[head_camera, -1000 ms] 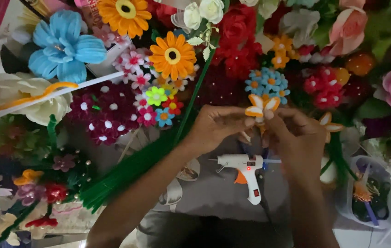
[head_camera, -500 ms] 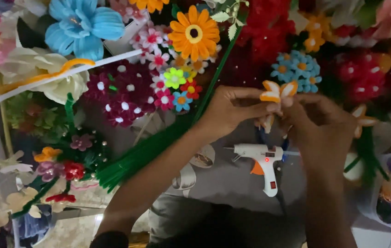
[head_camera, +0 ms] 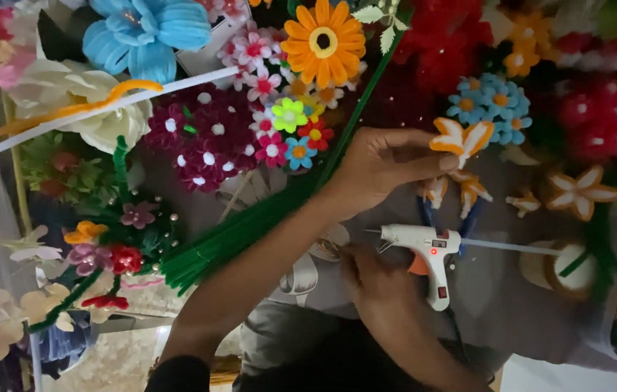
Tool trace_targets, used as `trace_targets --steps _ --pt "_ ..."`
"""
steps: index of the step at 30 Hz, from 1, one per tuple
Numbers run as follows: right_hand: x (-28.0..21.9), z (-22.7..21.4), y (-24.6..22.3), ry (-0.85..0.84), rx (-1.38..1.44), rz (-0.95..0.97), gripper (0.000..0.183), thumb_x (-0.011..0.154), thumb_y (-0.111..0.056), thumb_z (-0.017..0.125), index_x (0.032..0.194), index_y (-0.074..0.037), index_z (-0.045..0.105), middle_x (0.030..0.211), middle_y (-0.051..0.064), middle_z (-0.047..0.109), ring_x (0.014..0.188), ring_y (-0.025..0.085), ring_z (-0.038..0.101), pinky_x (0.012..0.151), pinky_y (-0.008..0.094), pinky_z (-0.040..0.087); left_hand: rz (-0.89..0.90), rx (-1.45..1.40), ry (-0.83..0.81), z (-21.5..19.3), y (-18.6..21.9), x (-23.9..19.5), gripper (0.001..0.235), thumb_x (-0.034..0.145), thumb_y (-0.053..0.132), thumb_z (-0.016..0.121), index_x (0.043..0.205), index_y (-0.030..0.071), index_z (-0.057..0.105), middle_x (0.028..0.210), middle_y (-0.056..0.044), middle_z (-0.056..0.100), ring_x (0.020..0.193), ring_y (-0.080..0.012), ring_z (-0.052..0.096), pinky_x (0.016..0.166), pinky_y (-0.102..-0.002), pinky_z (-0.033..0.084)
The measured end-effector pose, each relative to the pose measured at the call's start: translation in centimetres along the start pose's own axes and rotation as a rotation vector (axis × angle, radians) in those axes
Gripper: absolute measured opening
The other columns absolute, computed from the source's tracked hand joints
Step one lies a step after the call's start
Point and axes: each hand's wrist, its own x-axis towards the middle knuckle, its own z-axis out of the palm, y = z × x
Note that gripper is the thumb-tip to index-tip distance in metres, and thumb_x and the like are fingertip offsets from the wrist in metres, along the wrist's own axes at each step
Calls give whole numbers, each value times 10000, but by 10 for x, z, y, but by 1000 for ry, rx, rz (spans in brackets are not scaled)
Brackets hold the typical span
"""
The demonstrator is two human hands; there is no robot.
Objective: Assembling artificial flowers by gluing foam petals together using a hot glue gun.
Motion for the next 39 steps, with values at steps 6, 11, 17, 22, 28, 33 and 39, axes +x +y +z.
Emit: trace_targets --steps 6,11,17,22,28,33,39 --pt "1 10 -1 79 -38 -40 149 923 -249 694 1043 -161 705 767 102 739 563 336 688 483 498 489 16 -9 -44 0 5 -2 250 904 198 817 1093 41 770 777 -84 751 686 -140 716 654 -264 630" --pt "2 12 -1 82 -10 -90 182 929 -215 692 1079 -114 711 940 87 772 628 324 708 511 482 481 -3 -3 -8 1 3 -2 254 885 170 824 1084 21 769 771 -92 750 663 -135 702 630 -254 617" --pt "2 9 -7 116 -79 -104 135 906 -189 670 1028 -132 683 895 101 747 690 355 691 527 517 474 -42 18 19 1 4 -1 289 849 207 845 1063 26 774 775 -81 754 664 -124 698 622 -248 604" --pt "-7 -7 0 -47 94 147 224 899 -295 656 1101 -206 695 888 37 787 794 286 747 659 469 520 -77 10 7 0 5 0 250 865 170 826 1047 6 776 871 -114 773 745 -147 733 712 -277 667" --pt "-21 -62 -3 -36 222 254 160 896 -362 694 978 -246 767 725 -58 783 678 87 761 662 285 537 -67 48 20 -2 1 2 288 882 176 814 1119 19 770 1003 -108 779 865 -182 751 749 -340 709" --pt "-19 -114 8 611 -112 259 97 900 -237 818 989 -200 828 767 -19 743 634 102 635 643 293 487 -85 41 -17 5 1 1 295 888 161 802 1099 -41 755 849 -128 763 726 -194 723 665 -337 655" --pt "22 -156 -12 784 30 -178 104 1017 -6 749 1055 90 739 878 167 742 710 169 690 608 286 529 -154 89 75 10 -13 2 304 846 100 813 1101 -55 750 870 -157 765 683 -218 730 618 -329 667"
